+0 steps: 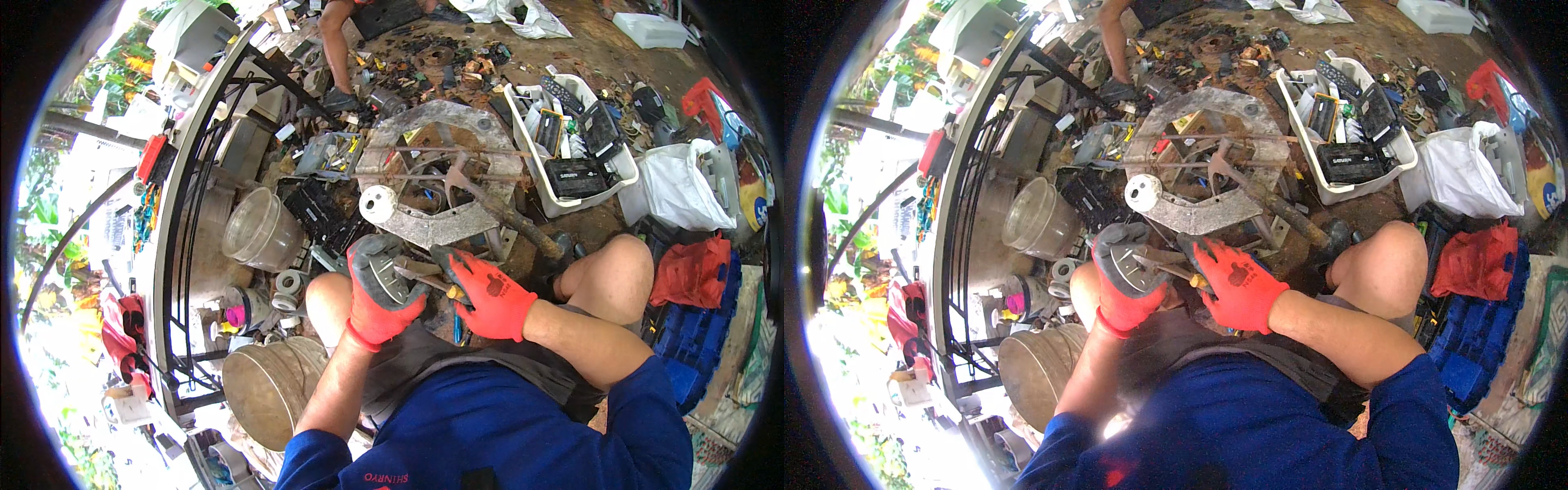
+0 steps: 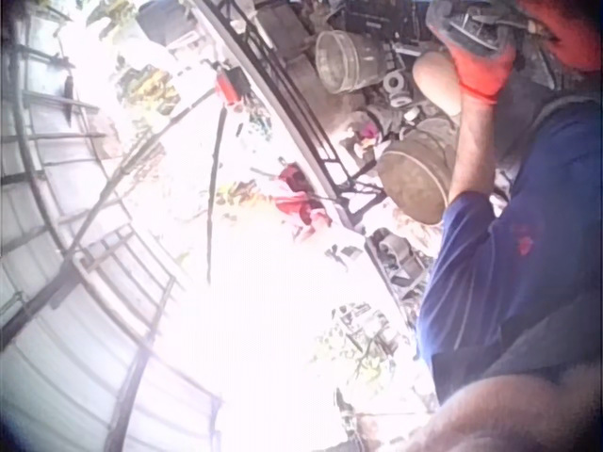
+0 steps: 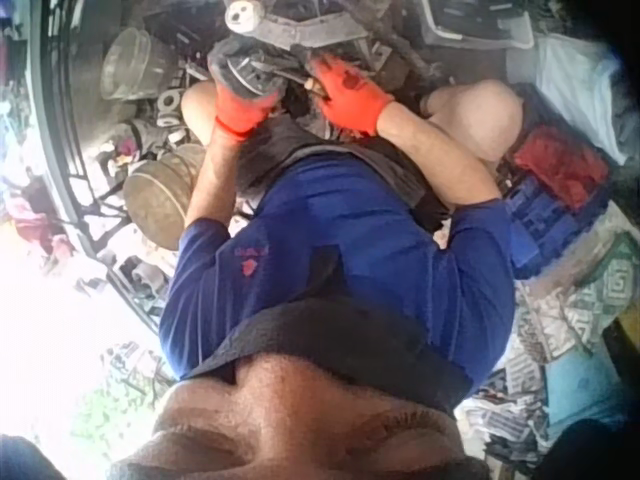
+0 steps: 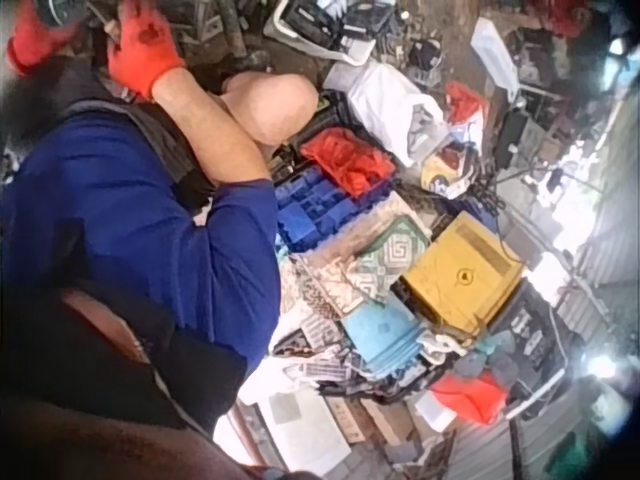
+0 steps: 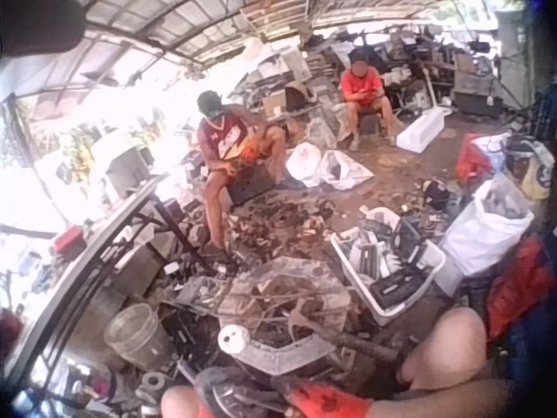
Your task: The person uses a screwdriver and pliers to work on a circular metal part, then uses a hammer to strike it. The person continues to manipulate the metal part with pliers and a hammer throughout the video.
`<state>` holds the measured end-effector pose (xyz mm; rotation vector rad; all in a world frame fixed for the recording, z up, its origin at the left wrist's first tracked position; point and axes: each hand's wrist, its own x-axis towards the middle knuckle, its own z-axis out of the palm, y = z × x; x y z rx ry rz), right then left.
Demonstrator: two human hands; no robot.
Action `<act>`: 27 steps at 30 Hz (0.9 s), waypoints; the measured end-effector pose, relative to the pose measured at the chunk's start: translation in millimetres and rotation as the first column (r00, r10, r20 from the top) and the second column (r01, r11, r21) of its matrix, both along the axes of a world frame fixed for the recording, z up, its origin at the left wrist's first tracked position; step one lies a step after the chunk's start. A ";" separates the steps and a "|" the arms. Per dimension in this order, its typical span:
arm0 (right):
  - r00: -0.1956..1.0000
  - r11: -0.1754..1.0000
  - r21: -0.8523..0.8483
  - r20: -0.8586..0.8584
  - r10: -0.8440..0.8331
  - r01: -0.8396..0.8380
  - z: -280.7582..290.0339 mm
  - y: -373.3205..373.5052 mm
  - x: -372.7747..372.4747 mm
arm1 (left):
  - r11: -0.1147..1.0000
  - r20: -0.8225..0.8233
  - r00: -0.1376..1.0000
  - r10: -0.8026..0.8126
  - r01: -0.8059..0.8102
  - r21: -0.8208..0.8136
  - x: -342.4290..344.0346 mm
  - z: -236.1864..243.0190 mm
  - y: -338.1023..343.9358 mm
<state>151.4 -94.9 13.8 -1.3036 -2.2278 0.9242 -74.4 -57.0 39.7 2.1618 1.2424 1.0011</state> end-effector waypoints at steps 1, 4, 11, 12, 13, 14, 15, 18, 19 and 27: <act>1.000 1.000 0.017 0.012 -0.005 0.004 -1.3 -0.6 0.1 | 0.998 0.091 0.996 0.008 -0.003 -0.063 1.4 -2.3 -1.2; 0.999 0.997 0.077 0.030 -0.014 0.012 -6.6 -0.5 -2.4 | 0.987 0.211 0.977 0.022 0.013 -0.159 3.3 -5.7 -4.2; 0.998 0.988 0.157 0.058 -0.012 0.003 -1.0 1.2 0.0 | 0.986 -0.076 0.983 -0.165 0.166 0.010 5.6 5.9 2.2; 0.998 0.987 0.162 0.064 -0.013 0.003 -0.4 1.2 0.5 | 0.983 -0.093 0.979 -0.182 0.184 0.017 5.1 6.4 2.6; 0.999 0.989 0.149 0.035 -0.012 0.007 -1.0 1.5 0.9 | 0.979 -0.110 0.974 -0.199 0.202 0.023 4.7 7.0 2.8; 1.000 0.991 0.134 0.006 -0.012 0.011 -2.6 1.7 1.4 | 0.981 -0.078 0.977 -0.196 0.196 -0.003 6.0 8.2 0.3; 1.000 0.993 0.119 -0.023 -0.013 0.016 -3.8 2.1 2.0 | 0.978 0.022 0.981 -0.194 0.195 -0.073 7.4 6.7 -2.3; 0.990 0.999 0.046 -0.140 -0.017 0.024 -3.4 4.6 3.4 | 0.907 0.444 0.893 -0.079 0.249 -0.339 11.5 -0.4 -11.9; 0.990 0.996 0.055 -0.128 -0.060 0.067 -1.3 4.0 3.6 | 0.888 0.521 0.851 -0.072 0.292 -0.354 12.2 -1.2 -13.0; 0.987 0.959 0.249 0.047 -0.154 0.138 -2.5 13.6 12.7 | 0.677 0.646 0.718 0.258 0.343 -0.651 17.7 -1.0 -19.9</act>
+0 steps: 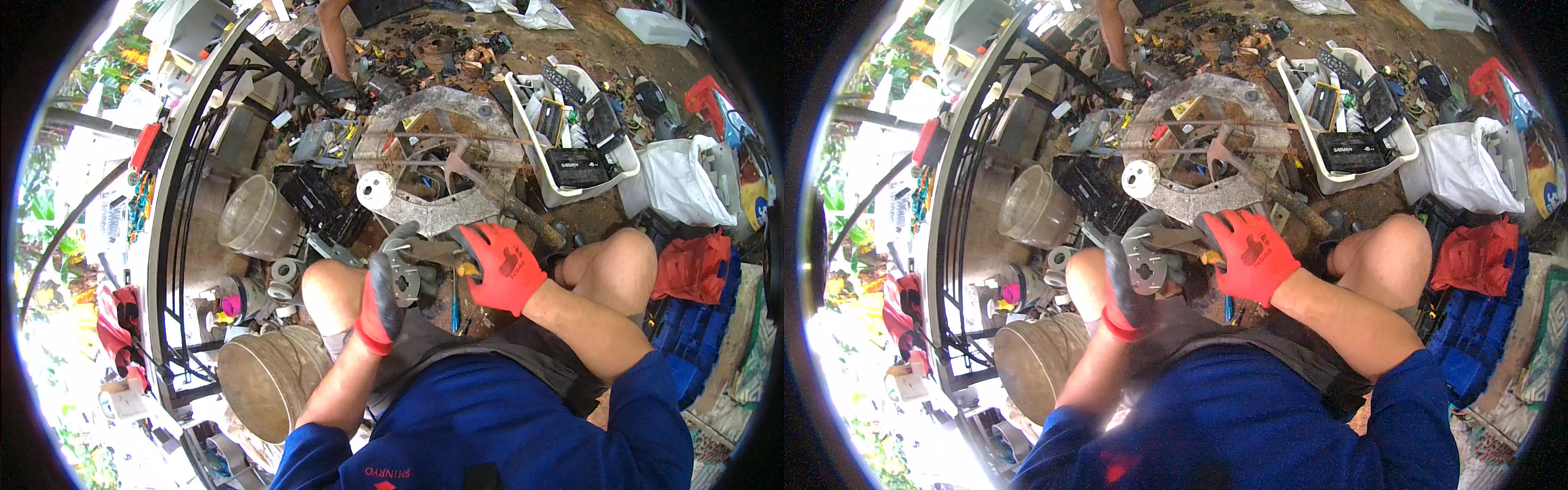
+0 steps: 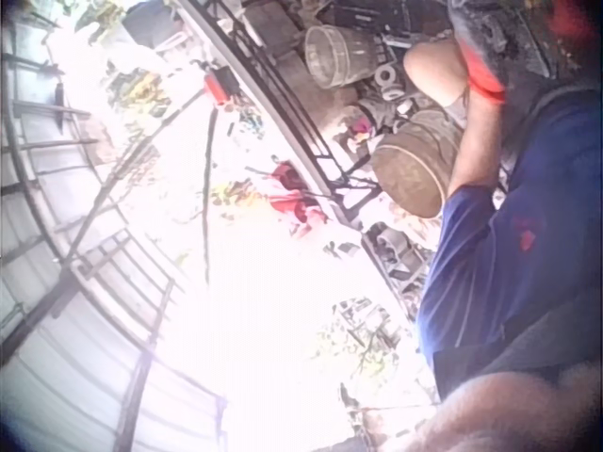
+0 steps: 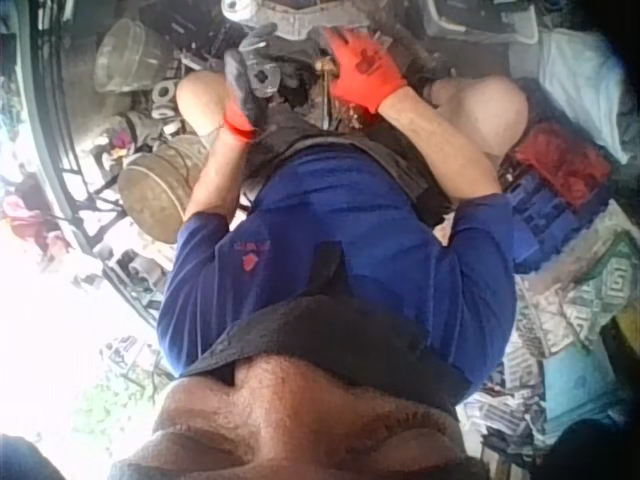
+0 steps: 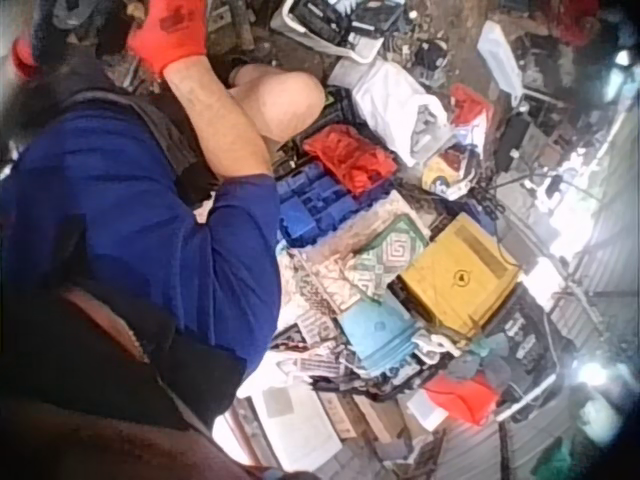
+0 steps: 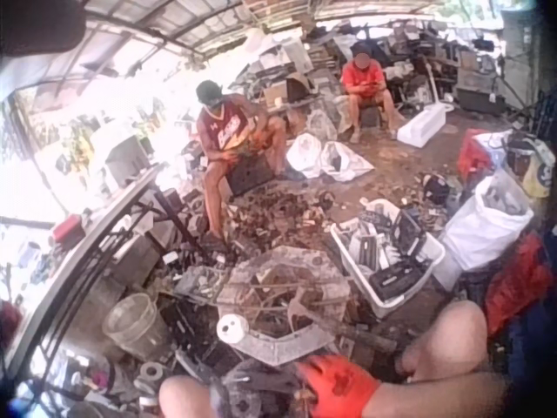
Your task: The person uses a screwdriver and pliers to work on a circular metal part, then uses a hammer to strike it. The person continues to manipulate the metal part with pliers and a hammer throughout the video.
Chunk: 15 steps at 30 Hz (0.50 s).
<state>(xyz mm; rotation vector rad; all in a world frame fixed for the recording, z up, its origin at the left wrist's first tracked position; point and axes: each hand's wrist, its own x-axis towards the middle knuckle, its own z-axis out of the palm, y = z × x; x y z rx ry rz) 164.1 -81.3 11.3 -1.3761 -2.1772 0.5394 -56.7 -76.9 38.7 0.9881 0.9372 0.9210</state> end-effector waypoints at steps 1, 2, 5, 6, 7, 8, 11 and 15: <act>0.999 1.000 0.006 0.035 0.003 -0.003 -1.2 0.8 2.8 | 0.984 0.086 0.993 -0.075 0.088 -0.156 -6.9 6.0 6.2; 0.998 1.000 0.010 0.067 0.007 -0.008 0.3 0.1 4.0 | 0.936 0.179 0.975 -0.133 0.183 -0.301 -16.3 13.2 11.7; 0.999 1.000 0.024 0.045 0.010 -0.011 0.2 -0.8 1.4 | 0.875 0.243 0.943 -0.228 0.308 -0.373 -37.0 45.8 24.5; 1.000 1.000 0.028 0.013 0.007 -0.007 0.8 -0.5 0.1 | 0.879 0.264 0.931 -0.251 0.334 -0.342 -37.6 53.1 25.8; 1.000 1.000 0.019 -0.005 0.004 -0.004 2.6 -0.1 -0.7 | 0.904 0.263 0.934 -0.240 0.314 -0.289 -38.2 55.5 20.9; 1.000 1.000 0.011 -0.025 -0.001 0.001 7.3 0.3 -2.1 | 0.919 0.251 0.930 -0.269 0.325 -0.223 -45.1 52.4 15.8; 1.000 1.000 0.011 -0.021 0.005 -0.005 9.3 0.3 -0.3 | 0.951 0.255 0.923 -0.287 0.307 -0.044 -54.4 47.5 11.2; 0.999 0.999 0.015 0.011 0.046 -0.046 2.8 -6.5 -0.9 | 0.969 0.014 0.990 -0.142 0.136 0.205 -44.6 65.4 17.2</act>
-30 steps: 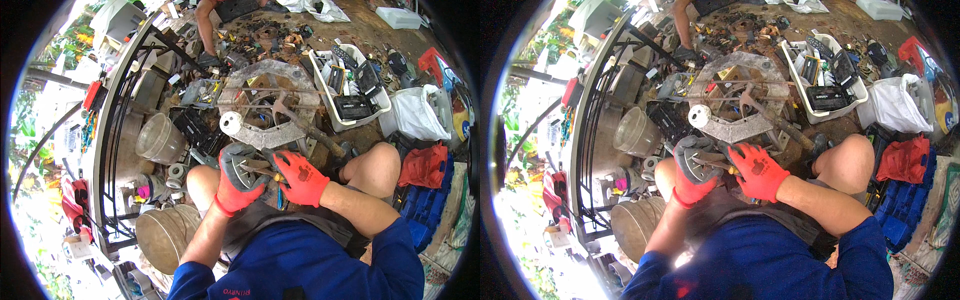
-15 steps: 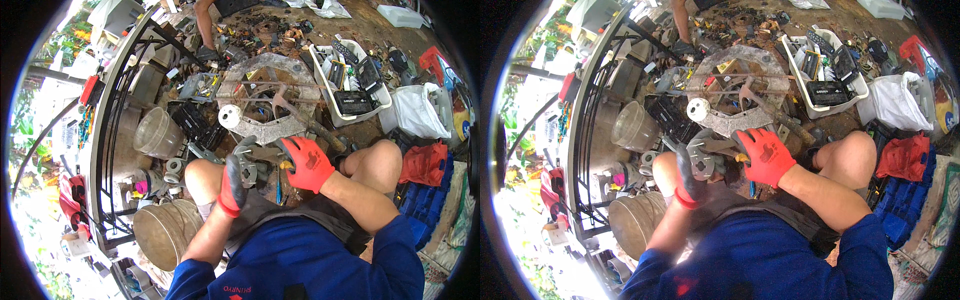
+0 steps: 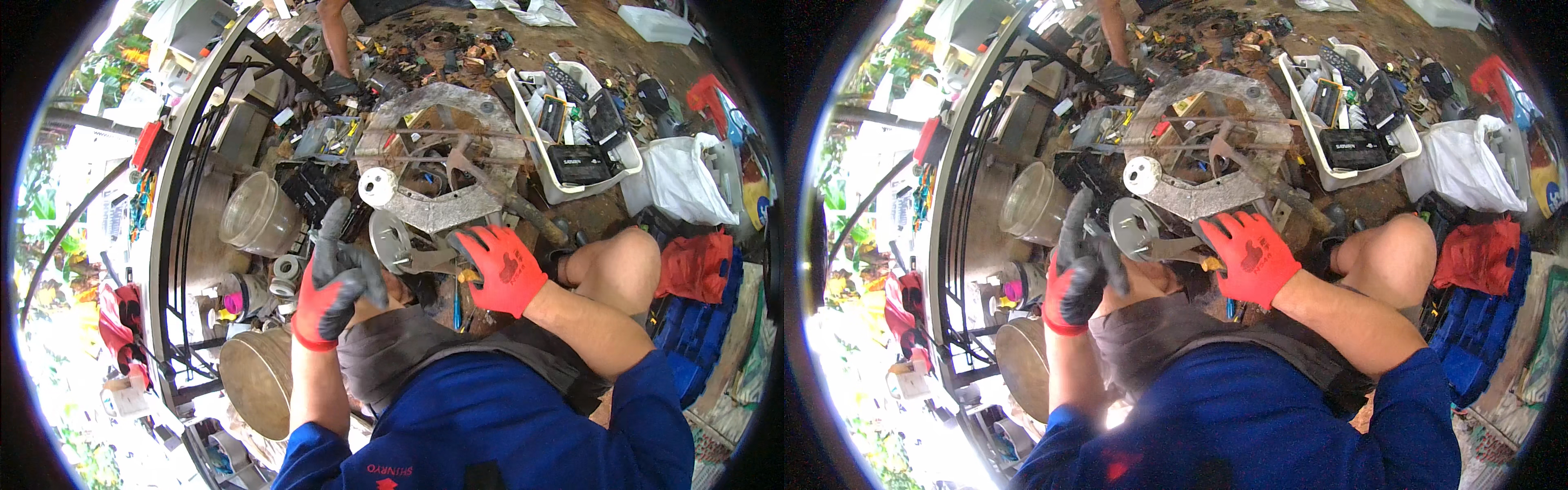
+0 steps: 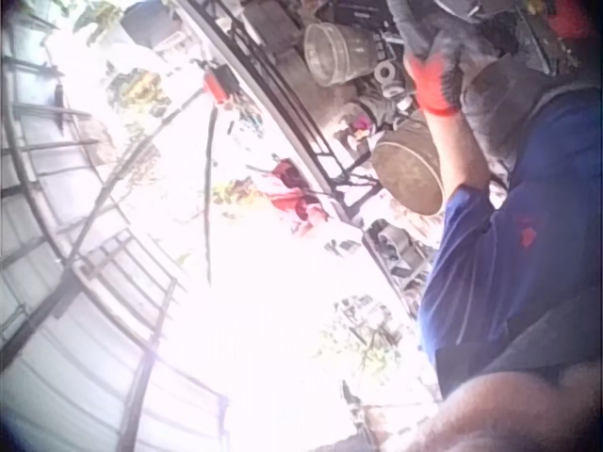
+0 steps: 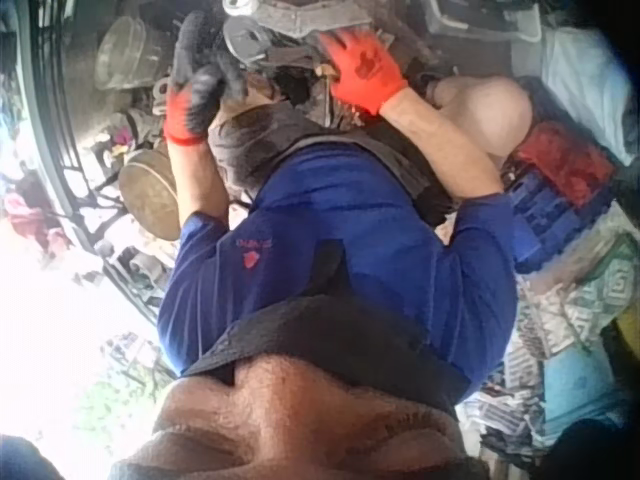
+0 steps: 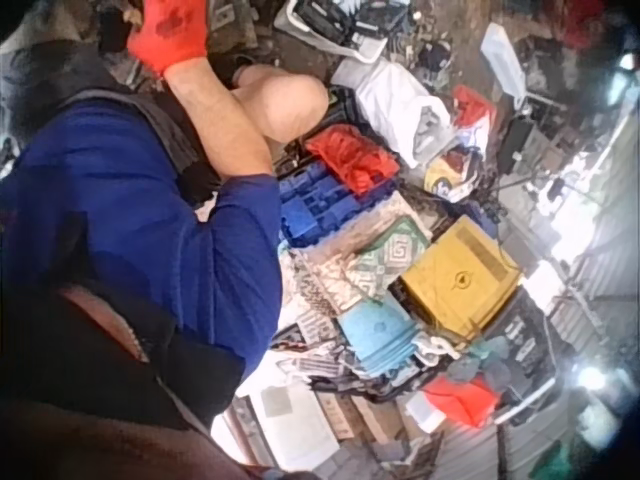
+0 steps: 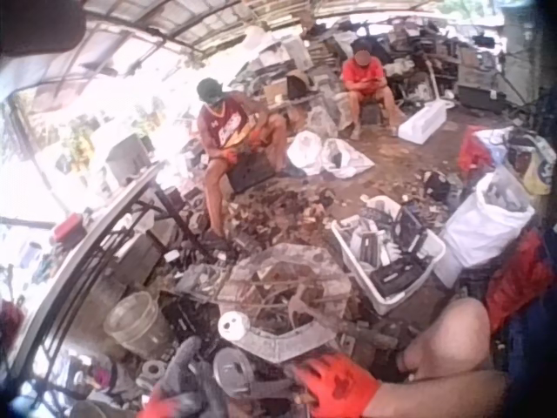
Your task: The person uses a screwdriver and pliers to work on a circular metal part, then uses a hammer to strike it. The person continues to manipulate the metal part with pliers and a hammer throughout the video.
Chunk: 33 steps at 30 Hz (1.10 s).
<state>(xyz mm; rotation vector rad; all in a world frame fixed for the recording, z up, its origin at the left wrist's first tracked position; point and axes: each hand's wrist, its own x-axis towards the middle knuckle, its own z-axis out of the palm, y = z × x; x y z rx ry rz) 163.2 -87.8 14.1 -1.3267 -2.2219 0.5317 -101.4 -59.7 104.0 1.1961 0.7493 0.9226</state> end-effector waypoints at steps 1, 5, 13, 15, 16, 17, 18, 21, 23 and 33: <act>1.000 1.000 -0.007 -0.007 0.002 -0.002 -0.3 -1.6 -0.6 | 0.980 -0.166 0.985 0.047 -0.014 0.196 -3.1 -9.6 2.9; 0.993 0.998 -0.046 -0.115 0.030 -0.036 1.2 -2.8 -3.0 | 0.910 -0.380 0.912 0.154 0.018 0.413 -10.6 -45.6 8.4; 0.988 0.995 -0.058 -0.119 -0.094 0.087 -4.4 8.9 5.8 | 0.883 0.314 0.921 -0.231 0.334 -0.330 -28.5 -55.3 -16.8; 0.995 0.998 -0.020 -0.076 -0.068 0.067 -7.3 10.3 6.1 | 0.937 0.378 0.912 -0.159 0.260 -0.233 -28.9 -41.9 -19.5; 0.995 0.998 -0.011 -0.081 -0.065 0.065 -9.1 8.1 4.8 | 0.974 0.333 0.942 -0.036 0.108 -0.198 -23.0 -31.9 -24.0; 0.995 0.999 0.003 -0.082 -0.049 0.049 -9.6 3.5 -0.5 | 0.993 0.002 0.998 -0.056 0.056 0.104 -19.7 -25.6 -11.0; 0.996 0.999 0.014 -0.084 -0.042 0.043 -9.7 0.3 -3.0 | 0.918 -0.313 0.947 0.073 0.059 0.392 -13.9 -20.4 5.3; 0.982 0.995 -0.083 -0.176 -0.067 0.053 -1.7 -1.0 -4.2 | 0.917 -0.671 0.732 0.121 0.177 0.358 -23.7 -27.2 1.9; 0.984 0.992 -0.101 -0.156 -0.090 0.074 -4.9 5.3 -2.2 | 0.963 -0.933 0.321 0.162 0.155 0.221 -24.7 -31.2 -6.3; 0.988 0.983 -0.176 -0.132 -0.076 0.052 -8.9 3.3 -7.8 | 0.941 -0.265 0.904 -0.336 0.312 -0.128 -32.7 -19.6 7.8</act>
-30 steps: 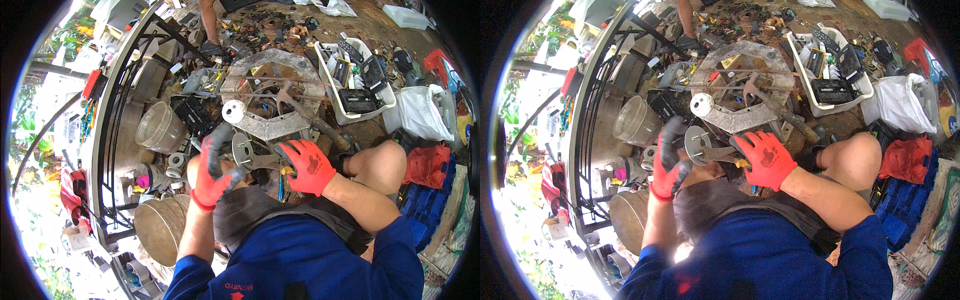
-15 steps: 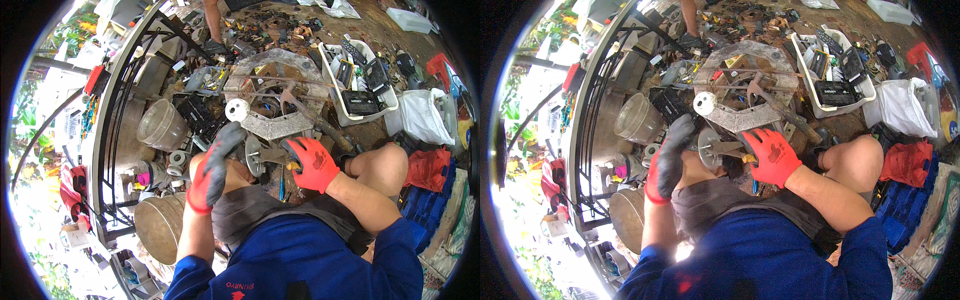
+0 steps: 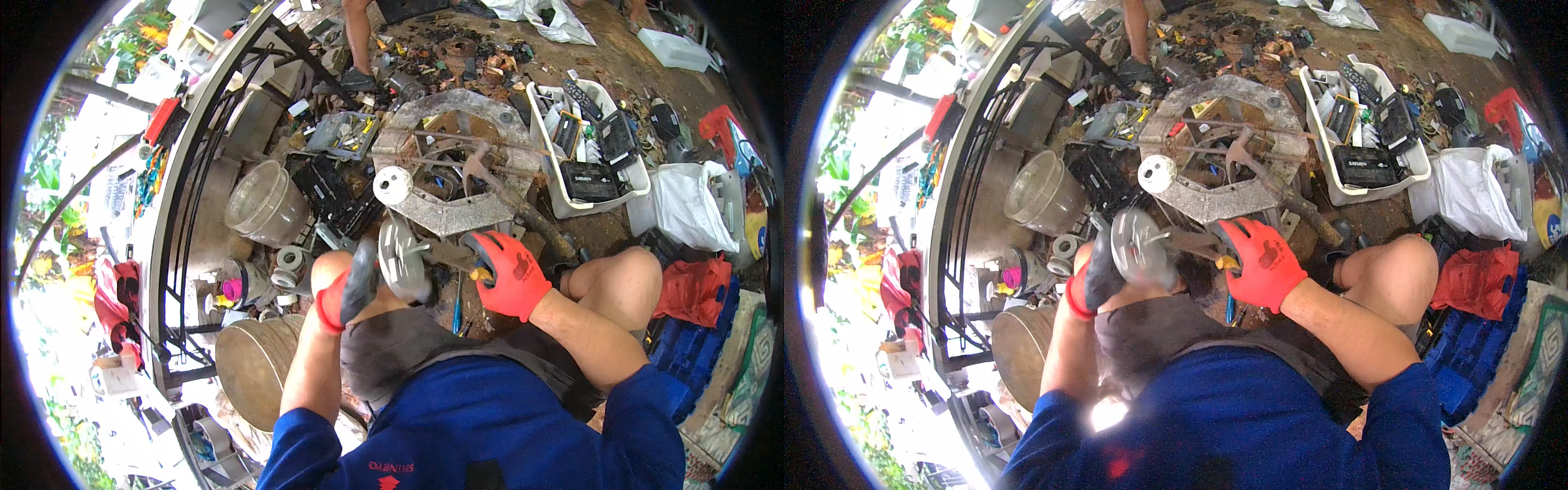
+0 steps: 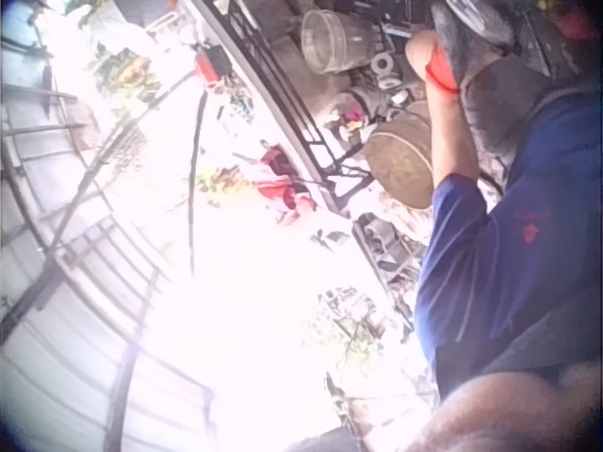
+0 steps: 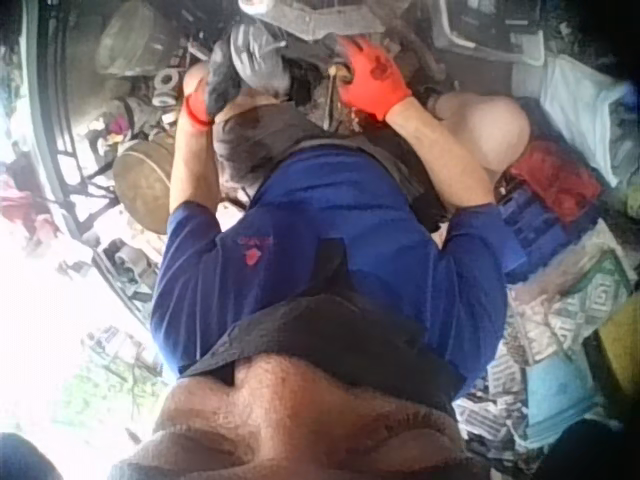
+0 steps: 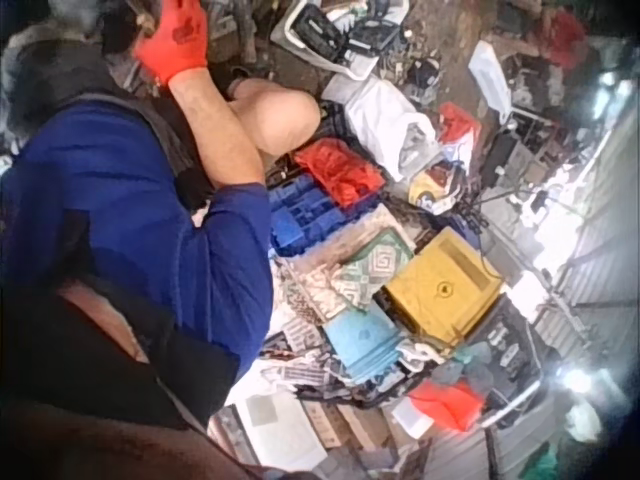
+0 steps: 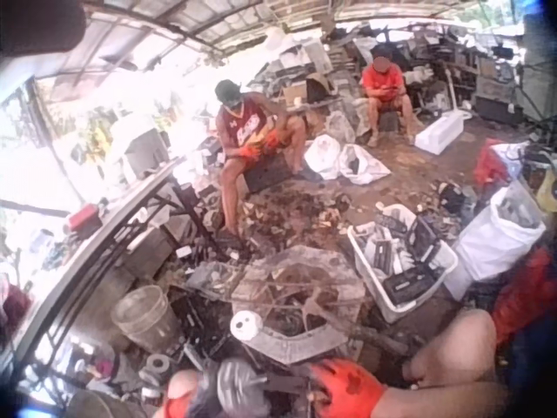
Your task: The person uses a screwdriver and pliers to work on a circular metal part, then uses a hammer to strike it. The person continues to manipulate the metal part with pliers and a hammer throughout the video.
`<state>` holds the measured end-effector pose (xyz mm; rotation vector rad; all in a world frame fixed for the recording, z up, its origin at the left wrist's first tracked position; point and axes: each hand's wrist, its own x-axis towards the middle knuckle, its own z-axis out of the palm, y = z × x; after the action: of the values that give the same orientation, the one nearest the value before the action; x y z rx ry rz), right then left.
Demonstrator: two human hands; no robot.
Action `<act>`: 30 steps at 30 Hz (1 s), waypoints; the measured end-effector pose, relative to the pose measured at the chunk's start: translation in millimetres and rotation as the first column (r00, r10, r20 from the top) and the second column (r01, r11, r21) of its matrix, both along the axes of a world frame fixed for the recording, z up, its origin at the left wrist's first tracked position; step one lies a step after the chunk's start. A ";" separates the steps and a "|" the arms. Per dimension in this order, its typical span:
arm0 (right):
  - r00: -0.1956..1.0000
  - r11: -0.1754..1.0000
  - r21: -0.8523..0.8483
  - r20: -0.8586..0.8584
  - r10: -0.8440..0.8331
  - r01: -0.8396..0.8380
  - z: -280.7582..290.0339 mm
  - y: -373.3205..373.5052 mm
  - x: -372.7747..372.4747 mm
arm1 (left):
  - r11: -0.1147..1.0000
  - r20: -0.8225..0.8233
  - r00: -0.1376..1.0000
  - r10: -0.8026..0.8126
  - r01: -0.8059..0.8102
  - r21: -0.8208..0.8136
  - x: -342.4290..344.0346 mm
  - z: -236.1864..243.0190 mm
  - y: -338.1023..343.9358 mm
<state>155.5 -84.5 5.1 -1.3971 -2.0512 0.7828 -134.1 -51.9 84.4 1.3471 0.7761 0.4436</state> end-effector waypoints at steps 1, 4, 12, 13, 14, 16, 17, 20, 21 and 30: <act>0.999 1.000 0.002 -0.047 -0.015 0.015 -0.5 3.8 -1.2 | 0.986 0.204 0.966 -0.157 0.167 -0.030 -1.6 -1.2 -1.0; 0.993 0.997 0.000 -0.086 -0.082 0.083 -7.6 7.4 6.7 | 0.989 0.286 0.955 -0.082 0.113 -0.094 -4.6 -8.0 -17.2; 0.986 1.000 -0.011 -0.165 -0.030 0.029 5.1 3.6 -7.2 | 0.868 -0.492 0.847 0.201 0.079 0.491 -61.4 -69.8 -0.5; 0.988 0.998 0.025 -0.142 -0.051 0.055 3.9 8.4 -1.3 | 0.899 -0.582 0.774 0.249 0.039 0.437 -55.7 -63.1 -2.3; 0.990 0.996 0.052 -0.120 -0.072 0.078 2.2 10.6 3.4 | 0.923 -0.666 0.689 0.285 -0.011 0.384 -51.6 -55.0 -6.1; 0.989 0.993 0.043 -0.101 -0.105 0.109 -3.5 3.6 10.9 | 0.607 -0.197 0.889 0.413 -0.107 0.788 -5.5 -11.9 -1.0; 0.988 0.995 0.021 -0.119 -0.095 0.099 -3.0 2.7 10.2 | 0.427 -0.050 0.937 0.347 -0.110 0.897 11.6 11.1 -3.0; 0.990 0.999 0.031 -0.135 -0.039 0.044 0.8 3.5 6.8 | 0.071 -0.290 0.957 0.025 0.287 0.955 19.4 28.9 -10.5; 0.991 0.999 0.031 -0.129 -0.027 0.032 1.8 2.8 2.2 | 0.199 -0.286 0.952 0.111 0.260 0.945 14.6 13.1 -1.9; 0.988 1.000 0.023 -0.152 0.001 0.003 -2.6 2.1 5.3 | 0.758 -0.431 0.826 0.362 0.008 0.652 30.8 12.6 0.0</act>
<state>160.8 -82.4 2.6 -1.2847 -1.9364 0.8362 -103.2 -51.9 97.0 2.0965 1.3157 0.5160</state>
